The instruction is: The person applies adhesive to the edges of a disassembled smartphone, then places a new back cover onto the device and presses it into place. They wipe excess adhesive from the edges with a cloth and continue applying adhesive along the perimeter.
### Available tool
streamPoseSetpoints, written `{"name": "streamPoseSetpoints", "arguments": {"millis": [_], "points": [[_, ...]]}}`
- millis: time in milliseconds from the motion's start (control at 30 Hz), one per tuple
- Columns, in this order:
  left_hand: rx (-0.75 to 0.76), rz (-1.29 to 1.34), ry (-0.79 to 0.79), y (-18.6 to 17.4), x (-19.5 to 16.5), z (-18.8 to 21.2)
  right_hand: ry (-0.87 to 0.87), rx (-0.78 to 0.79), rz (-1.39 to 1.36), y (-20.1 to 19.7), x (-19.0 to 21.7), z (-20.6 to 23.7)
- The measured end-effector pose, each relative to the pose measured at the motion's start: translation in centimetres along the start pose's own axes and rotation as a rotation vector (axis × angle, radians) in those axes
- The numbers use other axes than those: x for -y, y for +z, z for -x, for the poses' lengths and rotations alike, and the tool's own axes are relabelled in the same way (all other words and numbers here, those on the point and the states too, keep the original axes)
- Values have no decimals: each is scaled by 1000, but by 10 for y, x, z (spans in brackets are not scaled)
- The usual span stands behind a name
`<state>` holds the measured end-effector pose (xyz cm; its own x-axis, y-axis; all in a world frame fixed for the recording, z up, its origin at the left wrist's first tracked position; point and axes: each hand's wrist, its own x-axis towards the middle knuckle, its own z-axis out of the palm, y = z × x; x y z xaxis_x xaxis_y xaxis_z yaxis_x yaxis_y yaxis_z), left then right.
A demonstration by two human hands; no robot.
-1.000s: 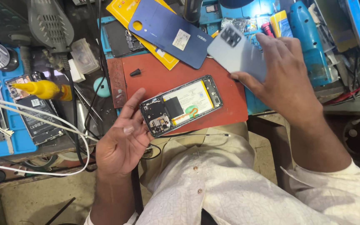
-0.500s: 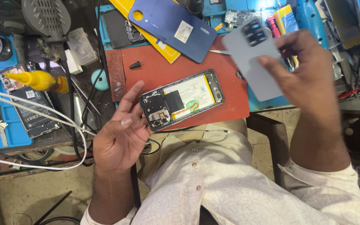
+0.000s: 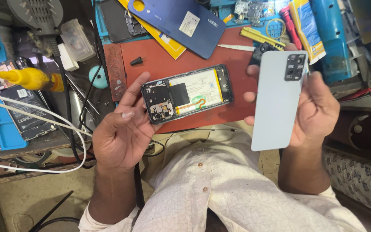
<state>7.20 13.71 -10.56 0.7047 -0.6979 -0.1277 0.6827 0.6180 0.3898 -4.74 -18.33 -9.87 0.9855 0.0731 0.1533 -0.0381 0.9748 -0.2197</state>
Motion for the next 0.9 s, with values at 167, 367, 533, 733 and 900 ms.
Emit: {"name": "streamPoseSetpoints", "arguments": {"millis": [167,367,533,733,900], "points": [[23,-7,-2,-5,-1,2,84,-106,48,9,-2,-9],[117,92,-19,-17,-10,6,171,-112,741,30,4,-50],[169,128,-41,-30,-17,13,371,-114,1158,44,-11,-80],[174,193,-44,-32,-18,16,320,497,2160,51,-72,-101],[136,160,-23,-32,-20,20,220,680,2324,60,-101,-112]]}}
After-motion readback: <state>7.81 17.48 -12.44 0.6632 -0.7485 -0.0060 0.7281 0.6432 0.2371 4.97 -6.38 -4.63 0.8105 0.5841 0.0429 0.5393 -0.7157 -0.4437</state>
